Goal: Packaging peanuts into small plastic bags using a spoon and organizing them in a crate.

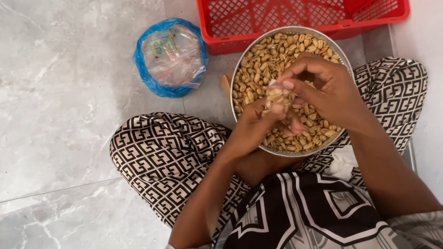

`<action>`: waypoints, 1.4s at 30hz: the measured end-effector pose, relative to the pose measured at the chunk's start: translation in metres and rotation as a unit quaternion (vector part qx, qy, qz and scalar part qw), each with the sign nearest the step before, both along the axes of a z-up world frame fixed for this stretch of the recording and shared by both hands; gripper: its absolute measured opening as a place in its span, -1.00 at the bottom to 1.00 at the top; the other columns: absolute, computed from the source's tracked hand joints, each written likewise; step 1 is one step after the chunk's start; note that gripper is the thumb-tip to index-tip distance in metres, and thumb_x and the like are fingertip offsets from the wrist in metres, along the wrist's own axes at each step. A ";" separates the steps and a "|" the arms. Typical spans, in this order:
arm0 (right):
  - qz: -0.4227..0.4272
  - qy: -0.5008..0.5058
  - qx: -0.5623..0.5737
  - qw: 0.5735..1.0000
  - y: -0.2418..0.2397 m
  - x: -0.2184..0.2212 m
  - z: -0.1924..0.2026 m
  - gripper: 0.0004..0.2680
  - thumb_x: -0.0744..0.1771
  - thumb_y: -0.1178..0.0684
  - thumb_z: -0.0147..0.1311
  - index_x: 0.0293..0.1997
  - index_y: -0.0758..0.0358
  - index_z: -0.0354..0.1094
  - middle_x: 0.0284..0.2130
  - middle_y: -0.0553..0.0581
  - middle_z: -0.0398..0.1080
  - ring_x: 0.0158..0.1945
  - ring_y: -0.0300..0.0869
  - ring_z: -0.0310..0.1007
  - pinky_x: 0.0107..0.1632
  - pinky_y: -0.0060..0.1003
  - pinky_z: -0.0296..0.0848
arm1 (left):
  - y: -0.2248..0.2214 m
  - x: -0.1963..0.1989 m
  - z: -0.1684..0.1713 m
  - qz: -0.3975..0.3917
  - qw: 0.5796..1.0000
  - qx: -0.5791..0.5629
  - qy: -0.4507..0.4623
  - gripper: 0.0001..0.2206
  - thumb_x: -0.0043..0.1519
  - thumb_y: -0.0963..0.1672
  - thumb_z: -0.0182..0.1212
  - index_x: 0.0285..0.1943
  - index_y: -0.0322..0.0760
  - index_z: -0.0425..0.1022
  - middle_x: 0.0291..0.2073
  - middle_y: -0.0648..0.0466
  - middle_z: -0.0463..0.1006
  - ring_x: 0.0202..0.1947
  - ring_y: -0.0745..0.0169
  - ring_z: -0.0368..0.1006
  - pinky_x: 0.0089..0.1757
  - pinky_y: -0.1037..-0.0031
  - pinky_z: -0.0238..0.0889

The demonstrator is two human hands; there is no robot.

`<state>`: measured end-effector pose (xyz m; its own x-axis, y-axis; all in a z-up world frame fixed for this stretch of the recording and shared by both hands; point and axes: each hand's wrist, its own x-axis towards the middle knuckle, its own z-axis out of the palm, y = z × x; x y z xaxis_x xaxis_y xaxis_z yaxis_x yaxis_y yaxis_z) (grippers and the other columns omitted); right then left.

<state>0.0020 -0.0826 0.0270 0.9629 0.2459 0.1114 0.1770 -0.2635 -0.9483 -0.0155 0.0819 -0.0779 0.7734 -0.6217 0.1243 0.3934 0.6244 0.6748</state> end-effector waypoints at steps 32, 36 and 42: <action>-0.050 0.001 -0.041 0.998 0.002 0.000 -0.013 -0.92 0.38 0.21 0.20 -0.22 0.47 0.47 -0.43 0.22 0.41 -0.28 -0.20 0.41 -0.21 -0.27 0.45 | 0.020 0.006 0.035 0.151 0.969 0.190 0.050 -0.73 0.25 -0.17 0.38 0.09 -0.43 0.61 -0.33 -0.06 0.65 -0.29 0.39 0.48 -0.28 0.55 0.48; -0.035 0.001 -0.043 0.998 0.003 0.010 -0.011 -0.92 0.40 0.22 0.16 -0.22 0.46 0.47 -0.44 0.23 0.39 -0.33 -0.17 0.41 -0.24 -0.26 0.44 | 0.027 0.010 0.031 0.124 0.974 0.183 0.041 -0.66 0.19 -0.20 0.43 0.14 -0.51 0.56 -0.25 -0.19 0.67 -0.26 0.28 0.55 -0.18 0.43 0.53; -0.030 0.003 -0.038 0.999 0.005 0.018 -0.010 -0.91 0.40 0.22 0.15 -0.22 0.46 0.47 -0.41 0.23 0.41 -0.29 -0.20 0.41 -0.23 -0.27 0.43 | 0.032 0.015 0.029 0.103 0.976 0.192 0.018 -0.72 0.23 -0.21 0.39 0.10 -0.50 0.58 -0.27 -0.17 0.68 -0.24 0.30 0.56 -0.18 0.46 0.52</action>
<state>0.0196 -0.0776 0.0166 0.9767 0.1956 0.0881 0.1525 -0.3445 -0.9263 -0.0001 0.1144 -0.0489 0.8861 -0.4483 -0.1172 0.3145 0.3961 0.8627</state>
